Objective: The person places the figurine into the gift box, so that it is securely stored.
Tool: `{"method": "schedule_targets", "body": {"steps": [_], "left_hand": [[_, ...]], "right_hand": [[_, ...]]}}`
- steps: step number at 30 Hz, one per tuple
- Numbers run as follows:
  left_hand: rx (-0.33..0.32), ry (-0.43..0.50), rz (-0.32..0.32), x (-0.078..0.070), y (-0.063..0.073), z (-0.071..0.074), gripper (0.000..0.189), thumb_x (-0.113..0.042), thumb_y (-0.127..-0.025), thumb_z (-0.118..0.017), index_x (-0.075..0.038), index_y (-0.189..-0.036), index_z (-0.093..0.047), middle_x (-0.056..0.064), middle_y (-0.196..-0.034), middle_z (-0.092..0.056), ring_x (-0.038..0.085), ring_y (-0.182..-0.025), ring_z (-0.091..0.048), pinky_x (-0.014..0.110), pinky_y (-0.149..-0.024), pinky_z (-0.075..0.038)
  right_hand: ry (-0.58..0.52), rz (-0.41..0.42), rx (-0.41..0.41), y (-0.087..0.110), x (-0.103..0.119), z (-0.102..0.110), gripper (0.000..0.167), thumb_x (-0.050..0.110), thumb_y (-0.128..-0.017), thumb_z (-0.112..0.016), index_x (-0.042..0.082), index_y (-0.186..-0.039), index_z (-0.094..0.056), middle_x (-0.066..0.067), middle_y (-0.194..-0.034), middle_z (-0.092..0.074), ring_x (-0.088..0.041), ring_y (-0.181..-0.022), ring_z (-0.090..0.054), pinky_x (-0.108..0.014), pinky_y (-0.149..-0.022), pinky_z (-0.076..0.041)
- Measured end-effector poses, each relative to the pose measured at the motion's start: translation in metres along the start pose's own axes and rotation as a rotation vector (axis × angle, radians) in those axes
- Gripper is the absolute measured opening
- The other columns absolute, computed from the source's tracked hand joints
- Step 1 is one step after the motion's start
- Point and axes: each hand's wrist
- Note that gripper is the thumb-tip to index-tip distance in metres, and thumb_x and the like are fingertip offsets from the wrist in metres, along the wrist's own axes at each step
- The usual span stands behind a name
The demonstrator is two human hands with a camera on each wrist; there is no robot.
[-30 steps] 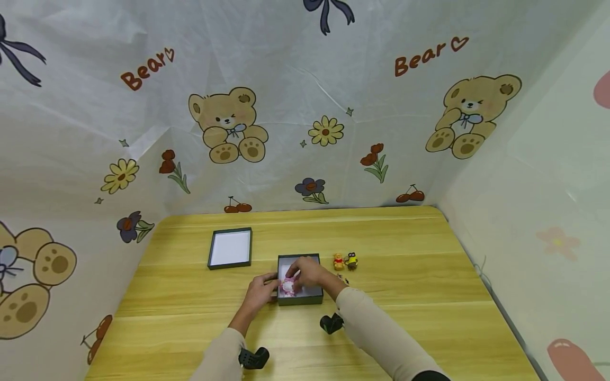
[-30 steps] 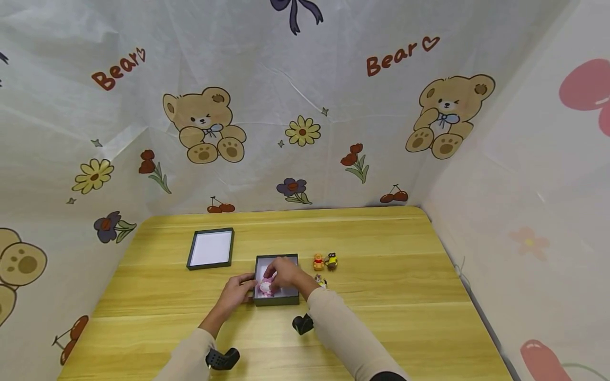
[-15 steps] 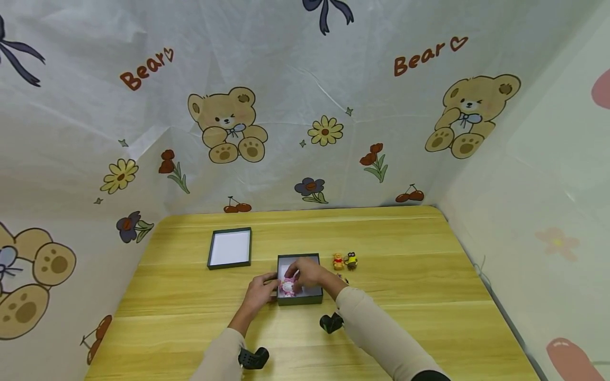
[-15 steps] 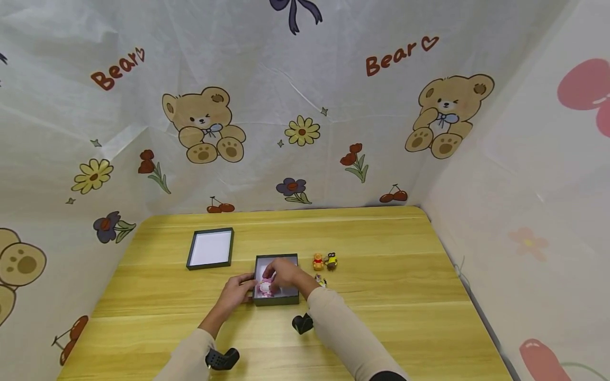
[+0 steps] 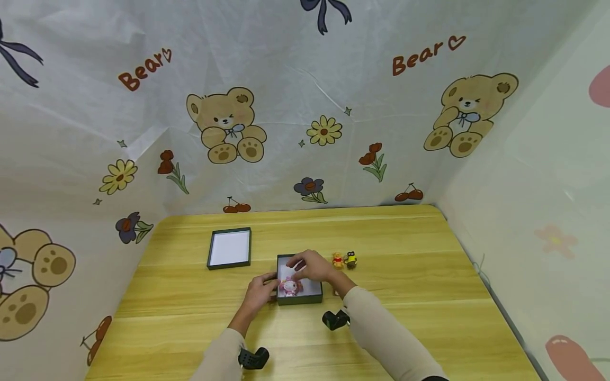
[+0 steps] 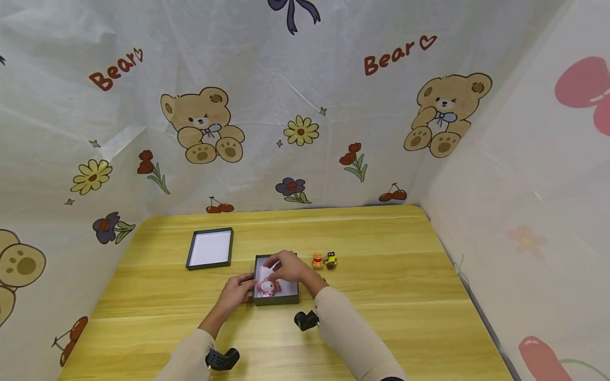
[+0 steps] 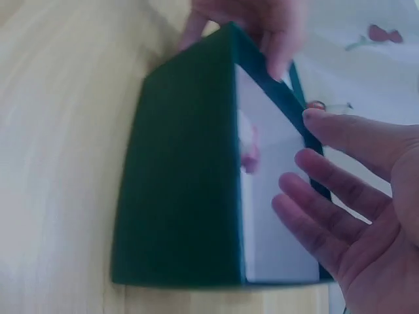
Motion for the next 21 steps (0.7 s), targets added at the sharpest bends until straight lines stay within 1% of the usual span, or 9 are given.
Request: {"method": "schedule_targets", "body": {"steps": [3,7,11,13,17,19,21], "left_hand": [[-0.006,0.009,0.006,0.000,0.000,0.000,0.043,-0.011,-0.097,-0.053,0.014,-0.131,-0.050,0.030,-0.120,-0.059,0.028,-0.095,-0.066,0.038,-0.075,-0.058],[-0.011,0.002,0.012,0.000,0.000,-0.001,0.044,-0.013,-0.097,-0.054,0.014,-0.131,-0.049,0.030,-0.123,-0.057,0.029,-0.098,-0.065,0.038,-0.076,-0.058],[-0.015,-0.012,0.009,0.001,0.000,-0.001,0.043,-0.013,-0.097,-0.055,0.013,-0.131,-0.050,0.030,-0.125,-0.056,0.030,-0.101,-0.064,0.037,-0.076,-0.058],[-0.018,-0.014,0.012,0.002,0.000,-0.001,0.043,-0.012,-0.097,-0.055,0.013,-0.131,-0.050,0.030,-0.124,-0.057,0.030,-0.102,-0.064,0.037,-0.076,-0.058],[-0.015,-0.013,0.012,0.002,0.000,-0.001,0.043,-0.013,-0.097,-0.055,0.013,-0.132,-0.050,0.030,-0.124,-0.057,0.031,-0.102,-0.063,0.037,-0.076,-0.058],[-0.015,-0.013,0.014,0.002,0.000,-0.001,0.043,-0.012,-0.097,-0.054,0.013,-0.132,-0.050,0.029,-0.124,-0.057,0.031,-0.103,-0.063,0.037,-0.077,-0.058],[-0.016,-0.011,0.016,0.003,0.000,-0.001,0.043,-0.012,-0.097,-0.054,0.013,-0.132,-0.050,0.029,-0.123,-0.058,0.031,-0.103,-0.063,0.037,-0.077,-0.058]], "right_hand": [[-0.062,0.004,-0.057,0.006,-0.002,0.008,0.030,0.002,-0.086,-0.070,-0.005,-0.115,-0.066,-0.019,-0.113,-0.065,-0.037,-0.103,-0.062,-0.036,-0.082,-0.055],[-0.147,-0.025,-0.153,0.016,-0.007,0.018,0.030,0.004,-0.088,-0.068,-0.004,-0.116,-0.065,-0.021,-0.114,-0.064,-0.032,-0.102,-0.061,-0.037,-0.082,-0.055],[-0.201,-0.033,-0.253,0.027,-0.014,0.026,0.026,0.003,-0.088,-0.068,-0.002,-0.114,-0.066,-0.021,-0.114,-0.064,-0.031,-0.100,-0.061,-0.038,-0.082,-0.055],[-0.221,-0.033,-0.290,0.033,-0.019,0.029,0.025,0.003,-0.088,-0.068,-0.002,-0.113,-0.066,-0.021,-0.113,-0.064,-0.032,-0.100,-0.061,-0.037,-0.081,-0.055],[-0.246,-0.042,-0.336,0.044,-0.027,0.033,0.025,0.001,-0.088,-0.067,-0.005,-0.113,-0.065,-0.022,-0.111,-0.064,-0.031,-0.096,-0.061,-0.029,-0.075,-0.054],[-0.265,-0.045,-0.342,0.052,-0.025,0.035,0.026,-0.001,-0.088,-0.067,-0.009,-0.113,-0.064,-0.026,-0.111,-0.062,-0.034,-0.094,-0.060,-0.028,-0.073,-0.053],[-0.271,-0.052,-0.341,0.061,-0.021,0.038,0.027,-0.002,-0.088,-0.066,-0.010,-0.113,-0.063,-0.028,-0.111,-0.061,-0.037,-0.094,-0.059,-0.027,-0.072,-0.053]]}}
Point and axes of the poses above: each hand's wrist, its own y-axis away from the middle knuckle, its own z-axis out of the back of the hand, x = y × z
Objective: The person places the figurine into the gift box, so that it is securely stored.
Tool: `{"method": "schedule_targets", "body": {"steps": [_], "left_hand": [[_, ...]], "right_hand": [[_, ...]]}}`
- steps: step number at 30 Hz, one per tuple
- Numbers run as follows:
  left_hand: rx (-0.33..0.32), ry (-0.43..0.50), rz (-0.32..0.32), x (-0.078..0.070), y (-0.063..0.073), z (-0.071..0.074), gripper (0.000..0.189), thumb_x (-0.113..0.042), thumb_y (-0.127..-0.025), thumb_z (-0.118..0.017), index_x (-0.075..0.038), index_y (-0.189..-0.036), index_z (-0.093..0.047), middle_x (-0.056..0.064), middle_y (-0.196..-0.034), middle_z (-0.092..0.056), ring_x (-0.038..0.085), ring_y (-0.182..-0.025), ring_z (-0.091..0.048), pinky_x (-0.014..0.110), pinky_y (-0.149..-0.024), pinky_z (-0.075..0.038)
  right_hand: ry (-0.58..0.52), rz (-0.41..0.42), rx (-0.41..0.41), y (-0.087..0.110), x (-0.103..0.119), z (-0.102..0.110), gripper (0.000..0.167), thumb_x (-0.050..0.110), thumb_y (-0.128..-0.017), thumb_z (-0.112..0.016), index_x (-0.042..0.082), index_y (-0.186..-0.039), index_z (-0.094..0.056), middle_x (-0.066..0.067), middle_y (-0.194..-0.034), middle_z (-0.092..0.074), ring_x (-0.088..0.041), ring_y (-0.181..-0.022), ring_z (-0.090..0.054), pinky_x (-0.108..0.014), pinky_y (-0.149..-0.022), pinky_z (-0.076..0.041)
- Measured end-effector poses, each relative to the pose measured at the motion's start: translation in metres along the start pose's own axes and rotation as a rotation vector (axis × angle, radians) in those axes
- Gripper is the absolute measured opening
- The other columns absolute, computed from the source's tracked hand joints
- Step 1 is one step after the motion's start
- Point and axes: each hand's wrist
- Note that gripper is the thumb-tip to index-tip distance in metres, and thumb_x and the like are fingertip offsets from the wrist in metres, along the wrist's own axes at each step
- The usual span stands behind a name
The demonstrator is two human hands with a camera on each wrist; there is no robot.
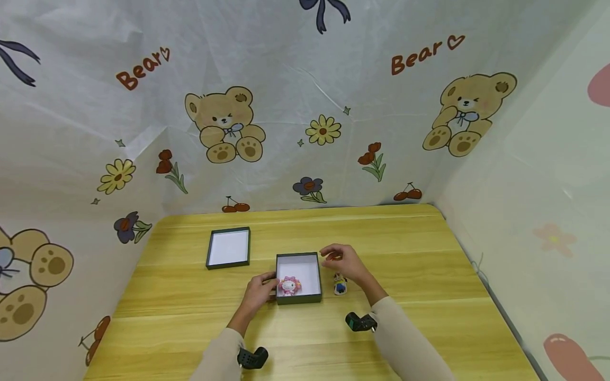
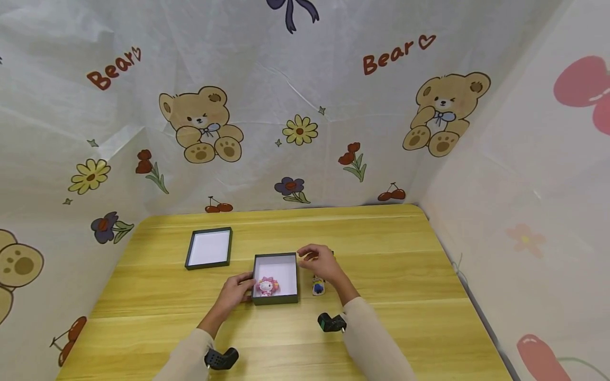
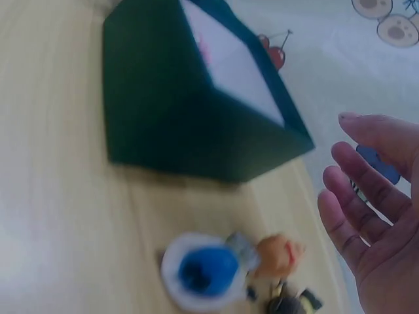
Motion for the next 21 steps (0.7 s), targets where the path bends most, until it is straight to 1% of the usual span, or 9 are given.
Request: {"method": "schedule_targets", "body": {"steps": [3,4,7,11,13,17,21], "left_hand": [[-0.004,0.004,0.005,0.000,0.000,0.000,0.043,-0.013,-0.097,-0.055,0.013,-0.131,-0.050,0.029,-0.122,-0.058,0.030,-0.101,-0.064,0.038,-0.076,-0.058],[-0.005,0.005,0.004,0.000,0.000,0.000,0.043,-0.013,-0.097,-0.055,0.013,-0.131,-0.050,0.029,-0.122,-0.058,0.030,-0.101,-0.064,0.038,-0.076,-0.058],[-0.004,0.010,-0.001,0.000,-0.001,0.000,0.044,-0.014,-0.097,-0.055,0.013,-0.131,-0.050,0.029,-0.122,-0.058,0.029,-0.099,-0.064,0.038,-0.076,-0.058],[0.000,0.015,-0.004,0.000,-0.001,0.000,0.044,-0.013,-0.096,-0.055,0.013,-0.132,-0.050,0.029,-0.122,-0.058,0.028,-0.099,-0.064,0.037,-0.076,-0.058],[0.002,0.018,-0.001,0.001,-0.001,0.000,0.044,-0.013,-0.097,-0.054,0.013,-0.132,-0.050,0.029,-0.122,-0.058,0.029,-0.100,-0.064,0.037,-0.076,-0.058],[0.002,0.018,0.003,0.000,0.000,0.000,0.044,-0.013,-0.097,-0.055,0.013,-0.132,-0.049,0.029,-0.122,-0.058,0.029,-0.101,-0.063,0.038,-0.077,-0.058],[0.000,0.017,0.005,-0.001,0.001,0.000,0.044,-0.014,-0.097,-0.055,0.013,-0.132,-0.049,0.029,-0.121,-0.059,0.030,-0.101,-0.064,0.039,-0.077,-0.058]], "right_hand": [[-0.006,-0.010,0.000,0.011,0.004,0.006,0.026,-0.003,-0.088,-0.066,-0.011,-0.112,-0.062,-0.031,-0.110,-0.060,-0.039,-0.093,-0.058,-0.027,-0.072,-0.053],[-0.007,-0.019,-0.004,0.013,0.001,0.008,0.025,-0.003,-0.087,-0.066,-0.010,-0.111,-0.063,-0.031,-0.110,-0.060,-0.038,-0.092,-0.058,-0.026,-0.071,-0.053],[0.020,-0.033,-0.035,0.019,-0.019,0.010,0.024,-0.002,-0.087,-0.067,-0.009,-0.110,-0.064,-0.029,-0.107,-0.062,-0.031,-0.088,-0.058,-0.024,-0.069,-0.051],[0.055,-0.080,-0.084,0.024,-0.051,0.010,0.026,0.001,-0.086,-0.070,-0.008,-0.109,-0.065,-0.024,-0.103,-0.064,-0.022,-0.084,-0.057,-0.024,-0.068,-0.050],[0.062,-0.112,-0.109,0.028,-0.061,0.009,0.026,0.003,-0.084,-0.072,-0.006,-0.109,-0.066,-0.020,-0.101,-0.065,-0.020,-0.084,-0.056,-0.026,-0.069,-0.049],[0.071,-0.153,-0.159,0.032,-0.074,0.004,0.027,0.002,-0.082,-0.074,0.000,-0.107,-0.068,-0.011,-0.099,-0.062,-0.019,-0.085,-0.055,-0.028,-0.070,-0.048],[0.104,-0.155,-0.190,0.034,-0.076,-0.001,0.029,0.001,-0.079,-0.076,0.002,-0.107,-0.069,-0.008,-0.096,-0.059,-0.021,-0.084,-0.053,-0.028,-0.069,-0.046]]}}
Point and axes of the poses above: each hand's wrist, its own y-axis away from the middle knuckle, its own z-axis out of the back of the hand, x = y × z
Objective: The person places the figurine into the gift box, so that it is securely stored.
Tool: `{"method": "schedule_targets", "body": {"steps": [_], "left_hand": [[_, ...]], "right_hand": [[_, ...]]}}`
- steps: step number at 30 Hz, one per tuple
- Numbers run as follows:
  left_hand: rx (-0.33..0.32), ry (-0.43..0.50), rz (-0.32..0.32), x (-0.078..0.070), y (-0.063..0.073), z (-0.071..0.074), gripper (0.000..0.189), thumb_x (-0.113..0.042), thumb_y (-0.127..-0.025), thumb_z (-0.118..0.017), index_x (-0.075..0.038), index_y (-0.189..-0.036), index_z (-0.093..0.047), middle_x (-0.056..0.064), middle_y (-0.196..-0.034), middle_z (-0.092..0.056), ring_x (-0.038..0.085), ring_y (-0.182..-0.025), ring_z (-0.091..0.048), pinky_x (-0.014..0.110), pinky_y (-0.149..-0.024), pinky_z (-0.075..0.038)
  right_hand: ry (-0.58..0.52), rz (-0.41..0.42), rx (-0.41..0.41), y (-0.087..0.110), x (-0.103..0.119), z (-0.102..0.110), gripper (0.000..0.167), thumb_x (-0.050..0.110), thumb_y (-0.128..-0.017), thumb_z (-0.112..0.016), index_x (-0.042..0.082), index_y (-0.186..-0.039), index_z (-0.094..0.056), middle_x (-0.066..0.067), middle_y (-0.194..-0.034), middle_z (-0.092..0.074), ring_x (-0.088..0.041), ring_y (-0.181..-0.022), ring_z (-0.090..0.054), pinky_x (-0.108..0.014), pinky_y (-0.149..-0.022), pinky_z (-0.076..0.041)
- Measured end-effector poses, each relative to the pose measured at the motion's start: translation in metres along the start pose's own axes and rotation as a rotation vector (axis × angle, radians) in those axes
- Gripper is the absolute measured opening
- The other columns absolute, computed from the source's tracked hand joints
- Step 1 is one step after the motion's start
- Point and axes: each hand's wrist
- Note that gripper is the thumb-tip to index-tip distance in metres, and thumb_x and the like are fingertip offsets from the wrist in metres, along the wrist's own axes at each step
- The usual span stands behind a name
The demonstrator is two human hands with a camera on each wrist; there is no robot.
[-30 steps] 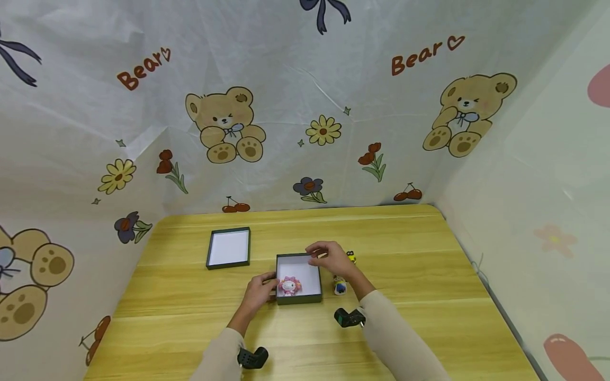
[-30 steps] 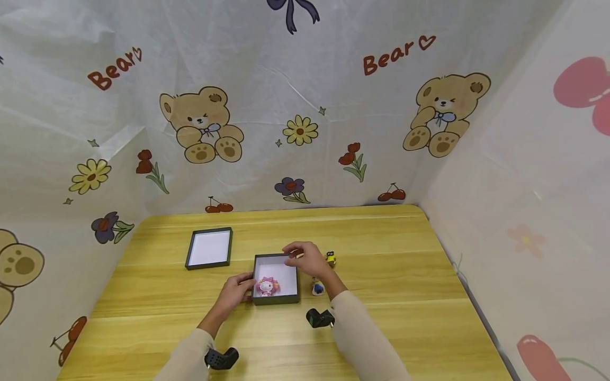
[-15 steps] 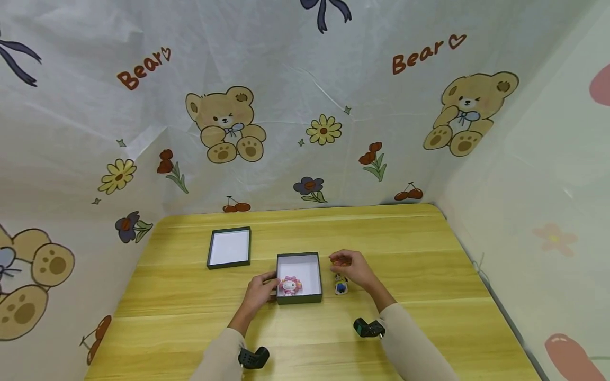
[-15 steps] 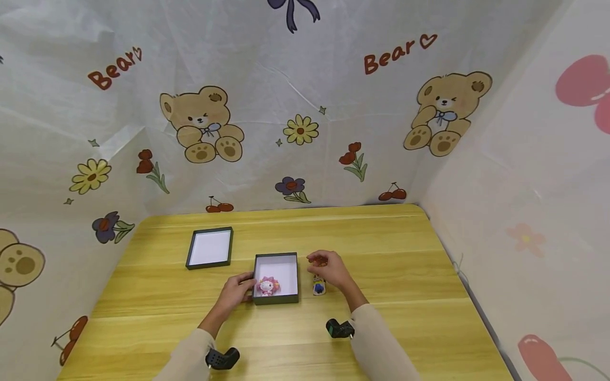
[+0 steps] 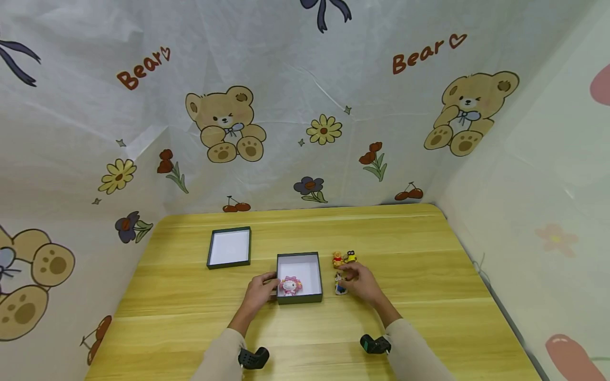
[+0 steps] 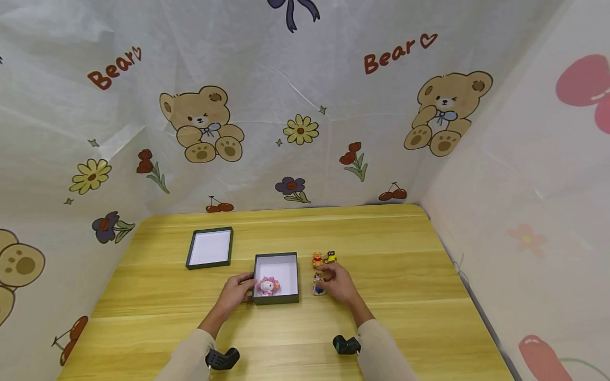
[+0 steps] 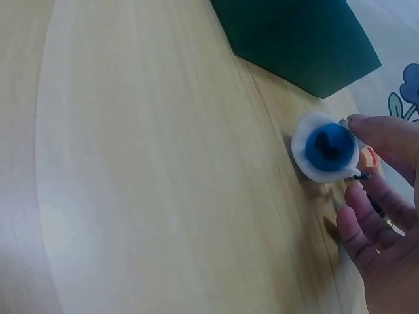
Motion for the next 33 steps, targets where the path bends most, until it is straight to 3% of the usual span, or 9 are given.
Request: {"method": "schedule_targets", "body": {"steps": [7,18,33], "left_hand": [[0.006,0.012,-0.004,-0.0009,0.0007,-0.0002,0.043,-0.013,-0.097,-0.054,0.013,-0.131,-0.050,0.029,-0.120,-0.059,0.029,-0.099,-0.064,0.038,-0.077,-0.058],[-0.003,0.006,-0.001,-0.0011,0.0003,-0.0003,0.042,-0.011,-0.097,-0.054,0.013,-0.130,-0.051,0.029,-0.121,-0.059,0.029,-0.099,-0.064,0.038,-0.077,-0.058],[0.007,0.005,-0.002,-0.0006,0.0002,-0.0001,0.044,-0.014,-0.097,-0.054,0.013,-0.132,-0.049,0.029,-0.121,-0.059,0.029,-0.100,-0.064,0.038,-0.077,-0.058]], "right_hand": [[0.048,-0.008,-0.018,0.0024,0.0023,-0.0049,0.037,0.002,-0.076,-0.079,0.001,-0.112,-0.068,-0.008,-0.096,-0.061,-0.021,-0.084,-0.054,-0.027,-0.067,-0.046],[0.045,-0.024,0.074,0.0019,-0.0006,-0.0026,0.039,0.004,-0.078,-0.077,-0.003,-0.114,-0.066,-0.010,-0.100,-0.068,-0.020,-0.087,-0.062,-0.025,-0.066,-0.053],[0.057,0.000,0.145,0.0016,0.0030,0.0023,0.037,0.002,-0.085,-0.070,-0.007,-0.120,-0.060,-0.013,-0.105,-0.065,-0.021,-0.090,-0.060,-0.028,-0.071,-0.051]]}}
Point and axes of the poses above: each hand's wrist, its own y-axis away from the middle knuckle, its own z-axis out of the back of the hand, x = y × z
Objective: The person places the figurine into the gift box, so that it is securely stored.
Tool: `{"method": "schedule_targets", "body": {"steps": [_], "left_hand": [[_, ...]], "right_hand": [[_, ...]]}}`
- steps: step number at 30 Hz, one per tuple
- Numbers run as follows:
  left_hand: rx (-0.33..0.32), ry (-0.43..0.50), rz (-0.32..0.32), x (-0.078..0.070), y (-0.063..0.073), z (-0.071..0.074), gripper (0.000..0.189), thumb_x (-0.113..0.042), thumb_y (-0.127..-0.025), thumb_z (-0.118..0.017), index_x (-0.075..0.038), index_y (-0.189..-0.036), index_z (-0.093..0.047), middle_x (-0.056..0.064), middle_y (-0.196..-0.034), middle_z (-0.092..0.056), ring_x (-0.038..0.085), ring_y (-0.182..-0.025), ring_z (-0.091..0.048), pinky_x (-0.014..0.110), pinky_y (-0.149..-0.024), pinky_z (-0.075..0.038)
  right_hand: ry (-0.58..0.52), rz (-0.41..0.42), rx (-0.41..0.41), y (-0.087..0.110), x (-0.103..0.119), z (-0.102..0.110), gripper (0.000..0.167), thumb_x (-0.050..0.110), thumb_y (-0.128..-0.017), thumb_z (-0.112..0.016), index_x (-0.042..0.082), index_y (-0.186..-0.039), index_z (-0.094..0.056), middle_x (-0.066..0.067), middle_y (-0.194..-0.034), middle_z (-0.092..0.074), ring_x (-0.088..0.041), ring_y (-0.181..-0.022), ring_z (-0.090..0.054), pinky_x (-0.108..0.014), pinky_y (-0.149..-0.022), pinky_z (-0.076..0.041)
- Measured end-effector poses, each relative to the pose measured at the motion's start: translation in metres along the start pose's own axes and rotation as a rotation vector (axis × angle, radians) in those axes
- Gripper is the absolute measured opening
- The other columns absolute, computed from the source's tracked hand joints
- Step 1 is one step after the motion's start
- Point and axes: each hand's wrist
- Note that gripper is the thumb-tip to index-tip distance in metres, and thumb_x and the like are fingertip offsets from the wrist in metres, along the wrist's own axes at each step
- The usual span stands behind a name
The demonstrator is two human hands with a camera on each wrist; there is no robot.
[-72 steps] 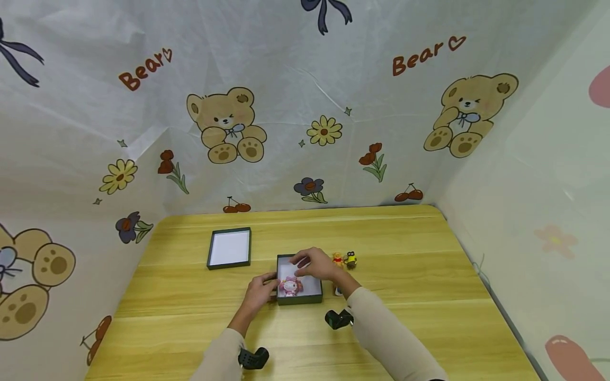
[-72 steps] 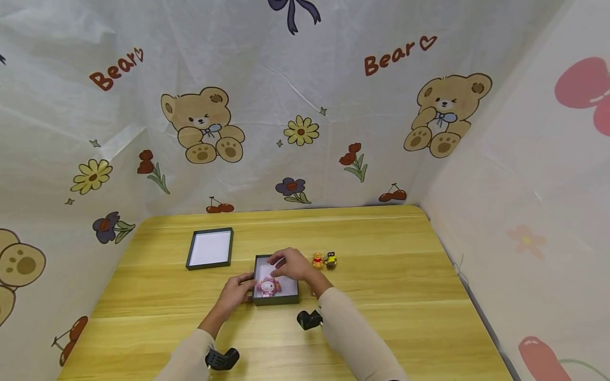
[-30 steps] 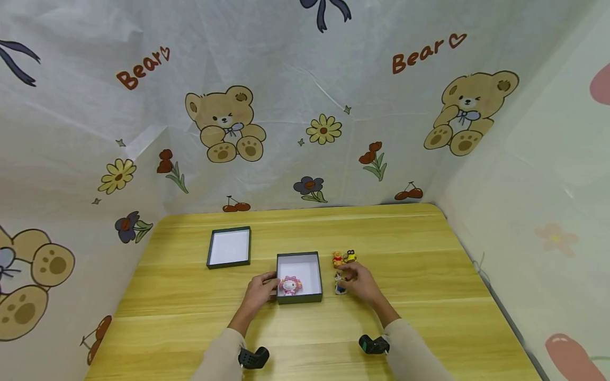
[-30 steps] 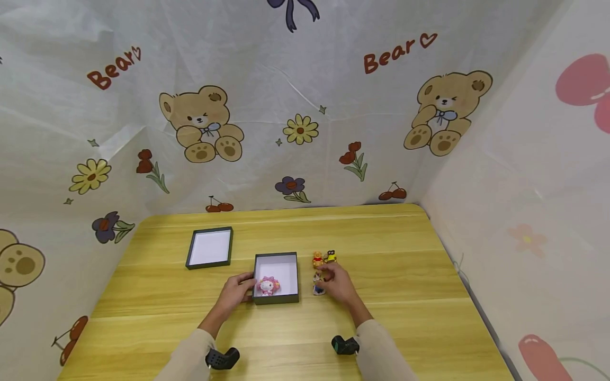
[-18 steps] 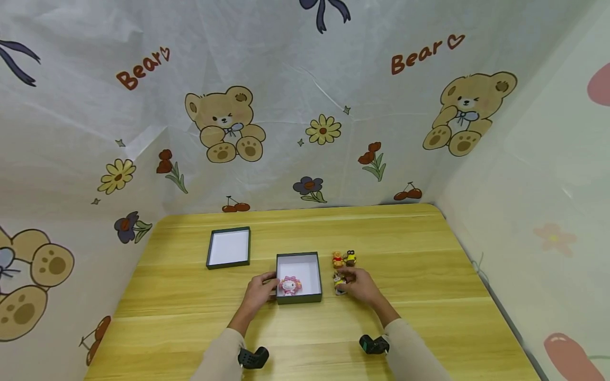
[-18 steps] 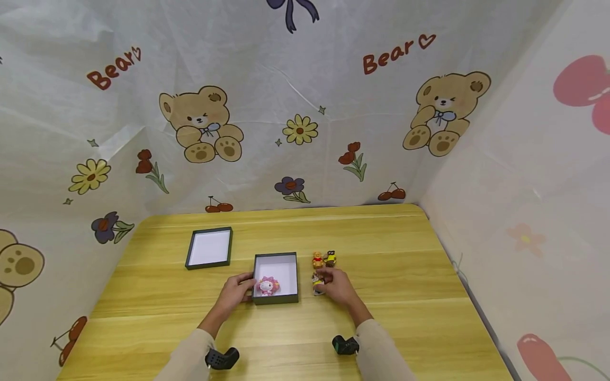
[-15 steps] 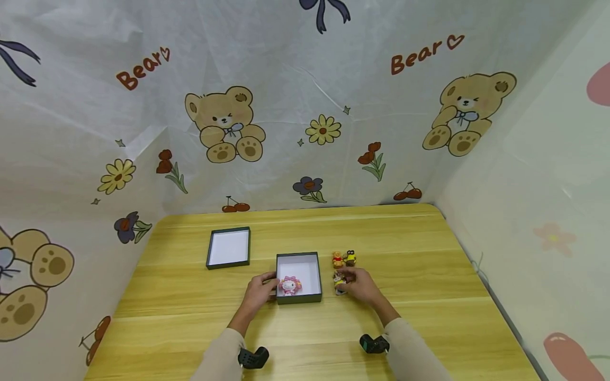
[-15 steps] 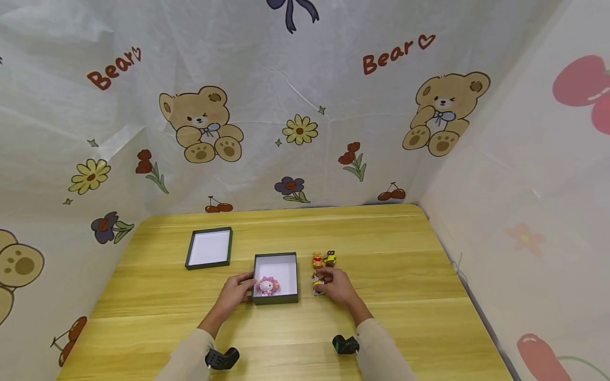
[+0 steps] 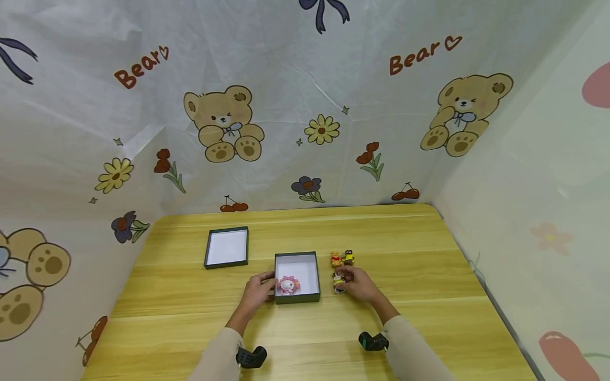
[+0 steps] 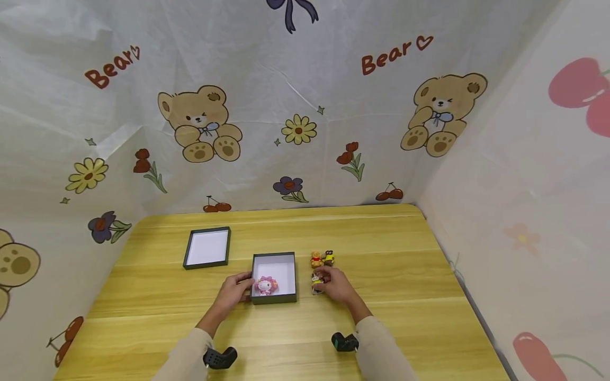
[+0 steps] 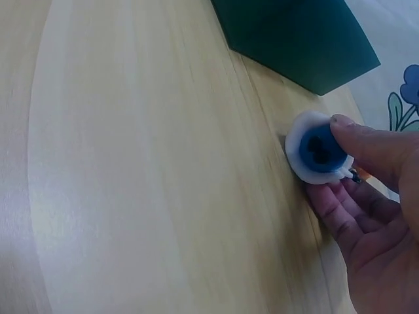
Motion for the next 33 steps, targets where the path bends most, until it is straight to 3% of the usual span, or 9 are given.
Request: {"method": "schedule_targets", "body": {"steps": [7,24,33], "left_hand": [[0.006,-0.001,0.002,-0.001,0.000,0.000,0.045,-0.016,-0.097,-0.055,0.013,-0.132,-0.050,0.028,-0.120,-0.059,0.029,-0.100,-0.064,0.037,-0.077,-0.058],[-0.001,0.002,0.005,0.000,0.001,0.004,0.045,-0.016,-0.097,-0.055,0.011,-0.133,-0.050,0.028,-0.123,-0.058,0.030,-0.103,-0.063,0.038,-0.078,-0.058],[0.007,-0.018,0.001,0.001,-0.001,0.003,0.045,-0.017,-0.097,-0.055,0.010,-0.132,-0.051,0.026,-0.122,-0.060,0.029,-0.103,-0.063,0.035,-0.078,-0.057]], "right_hand": [[-0.006,-0.013,-0.023,0.001,-0.001,0.001,0.036,0.002,-0.083,-0.072,-0.005,-0.117,-0.061,-0.012,-0.105,-0.065,-0.022,-0.092,-0.060,-0.031,-0.074,-0.053],[-0.102,0.023,0.050,-0.001,-0.003,0.005,0.049,0.001,-0.082,-0.073,-0.005,-0.128,-0.057,-0.015,-0.106,-0.062,-0.021,-0.090,-0.057,-0.025,-0.071,-0.051],[-0.196,-0.040,0.027,-0.003,0.009,0.012,0.050,0.004,-0.080,-0.076,-0.005,-0.125,-0.055,-0.017,-0.111,-0.059,-0.022,-0.092,-0.060,-0.031,-0.071,-0.055]]}}
Point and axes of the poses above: each hand's wrist, its own y-axis away from the middle knuckle, its own z-axis out of the back of the hand, x = y × z
